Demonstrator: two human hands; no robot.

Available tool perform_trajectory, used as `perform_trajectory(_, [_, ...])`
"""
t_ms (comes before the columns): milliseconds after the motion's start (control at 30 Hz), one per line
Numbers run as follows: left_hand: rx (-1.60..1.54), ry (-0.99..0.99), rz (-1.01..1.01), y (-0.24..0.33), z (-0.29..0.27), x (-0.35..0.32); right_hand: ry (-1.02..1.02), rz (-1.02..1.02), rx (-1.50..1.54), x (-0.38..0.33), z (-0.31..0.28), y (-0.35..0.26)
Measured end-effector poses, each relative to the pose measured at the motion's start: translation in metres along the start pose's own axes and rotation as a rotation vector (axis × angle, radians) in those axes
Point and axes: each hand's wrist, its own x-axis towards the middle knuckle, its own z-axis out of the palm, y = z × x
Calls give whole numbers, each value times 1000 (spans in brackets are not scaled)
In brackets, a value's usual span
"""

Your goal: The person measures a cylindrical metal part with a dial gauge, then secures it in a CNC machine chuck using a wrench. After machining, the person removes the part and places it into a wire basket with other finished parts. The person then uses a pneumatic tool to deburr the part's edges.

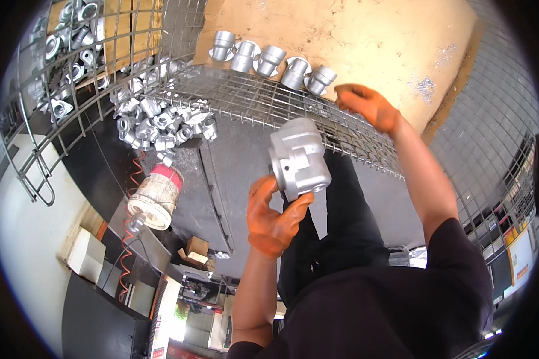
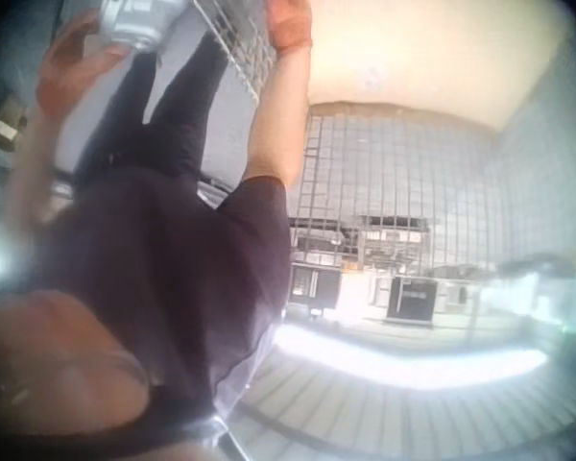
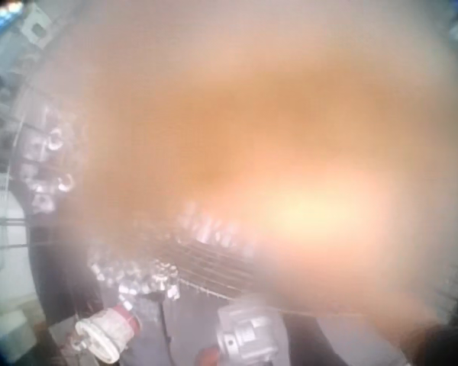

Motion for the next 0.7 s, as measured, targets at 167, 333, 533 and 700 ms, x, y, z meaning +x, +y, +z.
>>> perform_trajectory(167, [214, 19, 276, 15, 16, 30, -92, -370, -105, -104, 22, -24])
perform_trajectory(333, [393, -124, 342, 55, 26, 55, -496, -317, 859, -97, 34, 16])
perform_trajectory(533, [419, -122, 504, 69, 52, 62, -424, -383, 915, -114, 42, 11])
perform_trajectory(700, [319, -186, 468, 65, 67, 65, -420, -359, 859, -117, 27, 30])
